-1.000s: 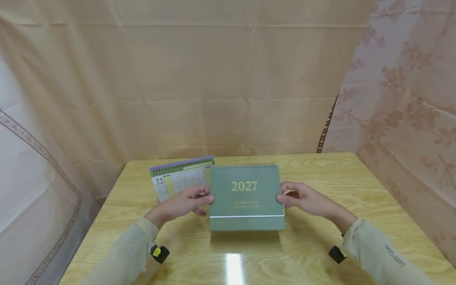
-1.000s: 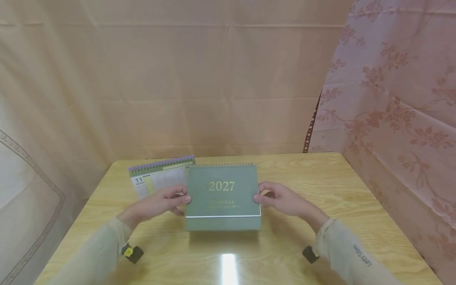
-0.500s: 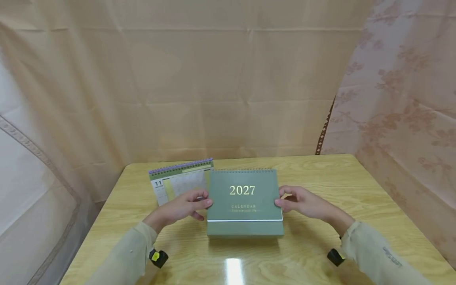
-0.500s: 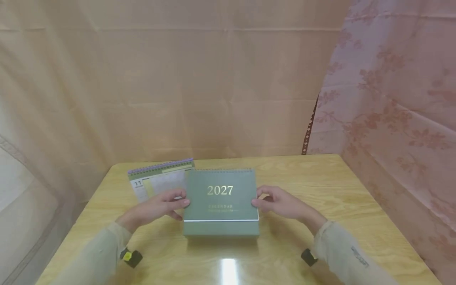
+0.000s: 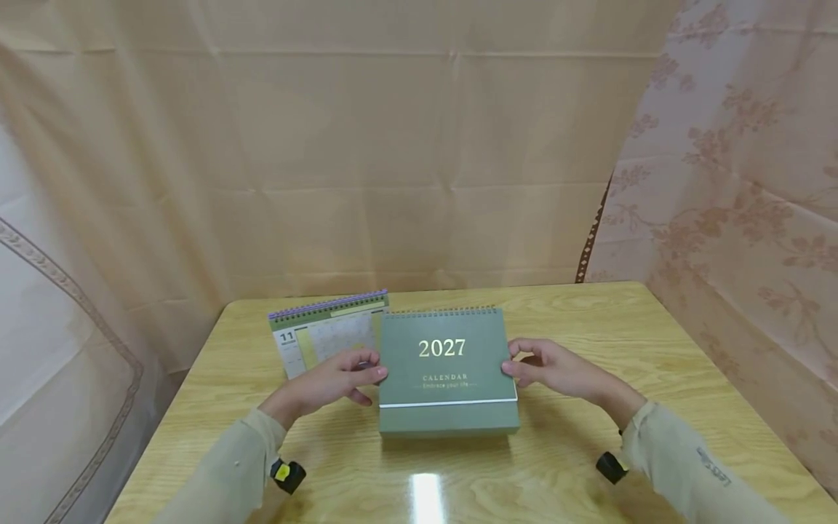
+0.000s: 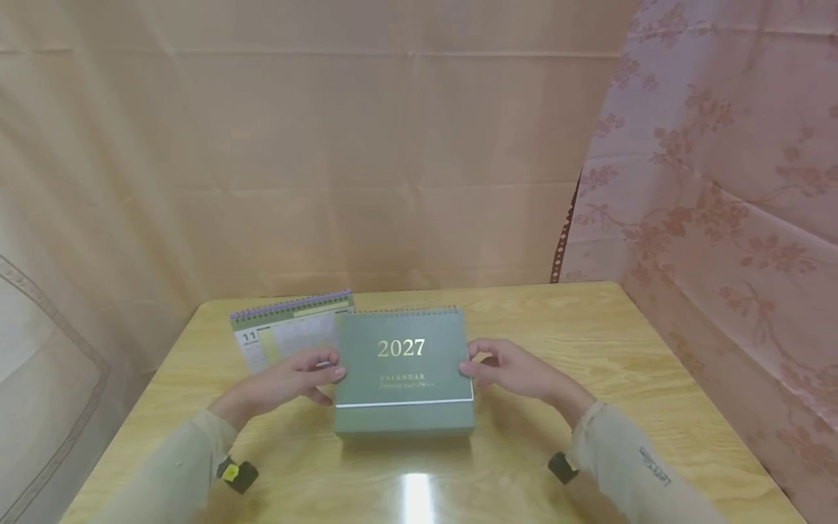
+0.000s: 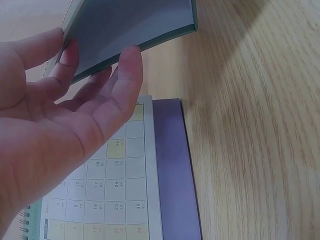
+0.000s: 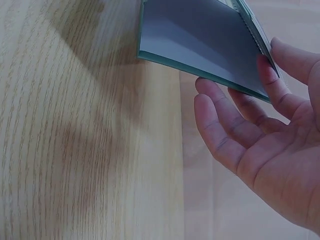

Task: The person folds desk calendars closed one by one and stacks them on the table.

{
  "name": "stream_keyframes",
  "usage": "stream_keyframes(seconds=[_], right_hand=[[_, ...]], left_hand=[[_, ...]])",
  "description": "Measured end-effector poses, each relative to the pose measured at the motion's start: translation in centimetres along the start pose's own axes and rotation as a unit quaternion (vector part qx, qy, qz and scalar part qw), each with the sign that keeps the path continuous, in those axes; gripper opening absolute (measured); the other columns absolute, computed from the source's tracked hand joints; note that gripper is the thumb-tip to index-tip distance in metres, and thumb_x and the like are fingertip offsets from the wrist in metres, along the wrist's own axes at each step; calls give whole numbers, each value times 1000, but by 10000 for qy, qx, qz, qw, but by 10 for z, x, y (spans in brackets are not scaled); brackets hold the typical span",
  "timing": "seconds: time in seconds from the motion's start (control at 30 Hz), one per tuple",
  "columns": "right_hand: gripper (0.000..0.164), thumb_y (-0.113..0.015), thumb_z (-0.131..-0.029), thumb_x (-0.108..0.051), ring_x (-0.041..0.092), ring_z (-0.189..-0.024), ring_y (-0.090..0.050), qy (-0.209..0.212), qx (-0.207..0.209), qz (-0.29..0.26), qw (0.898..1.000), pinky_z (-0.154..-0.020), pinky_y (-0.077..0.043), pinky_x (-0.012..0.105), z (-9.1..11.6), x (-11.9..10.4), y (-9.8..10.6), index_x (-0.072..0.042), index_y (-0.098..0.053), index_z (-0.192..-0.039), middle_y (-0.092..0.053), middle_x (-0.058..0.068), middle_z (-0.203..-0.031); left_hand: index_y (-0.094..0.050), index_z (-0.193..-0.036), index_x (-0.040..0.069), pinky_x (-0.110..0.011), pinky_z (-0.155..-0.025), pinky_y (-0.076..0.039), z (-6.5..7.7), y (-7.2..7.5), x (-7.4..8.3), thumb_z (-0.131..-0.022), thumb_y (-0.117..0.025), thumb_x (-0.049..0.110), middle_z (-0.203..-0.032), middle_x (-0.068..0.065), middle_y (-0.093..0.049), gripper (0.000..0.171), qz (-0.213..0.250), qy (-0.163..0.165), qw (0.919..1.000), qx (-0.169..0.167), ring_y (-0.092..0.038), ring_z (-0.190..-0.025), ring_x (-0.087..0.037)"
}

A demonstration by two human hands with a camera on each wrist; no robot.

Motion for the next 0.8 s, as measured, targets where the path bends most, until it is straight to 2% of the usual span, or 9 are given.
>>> stream_keyframes(seconds=[0.23,0.33,0.7,0.8], right_hand=[[20,-58,-105,-23,31,-107,-65,-95,-51,-12,9999,-91,-54,54,-1,4,1,-3,-58,-106,-59,17,-127],[20,-58,-105,-23,31,-107,-65,-85,-40,-12,10000,-90,-54,53,-1,5,2,-3,-58,-106,-60,17,-127],[20,-58,-106,-23,31,-109,-64,-72,-12,-71,9999,-92,-53,57,1,6,2,-4,-55,-101,-60,16,-125],[20,-58,-106,-23,31,-108,-64,-71,-25,-86,9999,-92,-53,58,1,6,2,-4,-54,-100,-59,16,-123]], left_hand=[[-54,-108,3,-54,-94,-53,-1,-1,-1,-105,-57,30,-112,-11,-57,28,39,34,10000,23,-56,-110,-27],[-54,-109,2,-52,-93,-54,-1,-1,-2,-106,-57,31,-113,-11,-57,29,1,24,10000,39,-56,-110,-27],[-55,-111,3,-48,-92,-55,-3,-2,-2,-105,-58,33,-113,-11,-58,31,-52,56,10000,50,-56,-112,-27],[-55,-111,3,-51,-93,-54,-1,-3,-1,-105,-58,32,-113,-12,-58,29,-54,52,10000,36,-56,-112,-27]])
Point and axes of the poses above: each hand's wrist, its own z-axis away from the middle knuckle, its own y-axis out of the back of the hand, x = y × z, the point moved 3 cm from there along -z, towards the middle knuckle
